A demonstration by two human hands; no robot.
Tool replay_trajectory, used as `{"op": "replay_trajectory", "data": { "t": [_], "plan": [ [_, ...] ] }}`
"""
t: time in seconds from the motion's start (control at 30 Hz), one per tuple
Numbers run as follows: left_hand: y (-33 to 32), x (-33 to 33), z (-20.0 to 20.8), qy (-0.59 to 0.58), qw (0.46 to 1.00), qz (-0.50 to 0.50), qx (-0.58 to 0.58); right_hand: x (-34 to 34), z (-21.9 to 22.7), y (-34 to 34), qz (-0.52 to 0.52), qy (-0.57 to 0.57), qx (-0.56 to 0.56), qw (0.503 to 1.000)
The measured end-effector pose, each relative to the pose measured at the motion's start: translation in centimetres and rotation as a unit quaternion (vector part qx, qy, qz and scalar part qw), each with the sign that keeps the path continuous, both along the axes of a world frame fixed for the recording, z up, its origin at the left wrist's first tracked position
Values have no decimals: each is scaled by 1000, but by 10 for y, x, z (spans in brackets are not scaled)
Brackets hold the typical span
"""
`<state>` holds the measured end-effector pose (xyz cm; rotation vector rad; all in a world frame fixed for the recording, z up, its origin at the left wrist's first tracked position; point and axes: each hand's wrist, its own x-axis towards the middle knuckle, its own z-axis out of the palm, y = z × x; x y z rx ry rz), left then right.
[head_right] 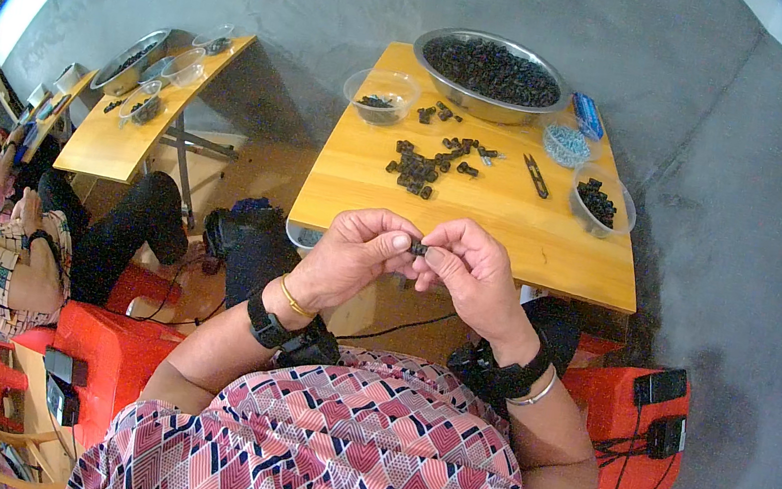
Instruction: The person picks up a black plastic piece and a metal spring, inserts the spring into the piece, and then pushes a small metal pin into it. This assembly process is repeated for several units, which are then placed on the table.
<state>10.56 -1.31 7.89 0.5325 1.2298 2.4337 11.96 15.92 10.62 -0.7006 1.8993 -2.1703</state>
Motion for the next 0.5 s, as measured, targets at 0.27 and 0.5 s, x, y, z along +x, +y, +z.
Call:
{"op": "replay_trajectory", "data": {
  "t": [0.27, 0.5],
  "plan": [
    [-2, 2, 2, -28, 999, -19, 11, 2, -11, -1, -81, 147, 122, 978],
    [-3, -2, -2, -64, 991, -94, 68, 10, -6, -7, -96, 220, 132, 962]
  ]
}}
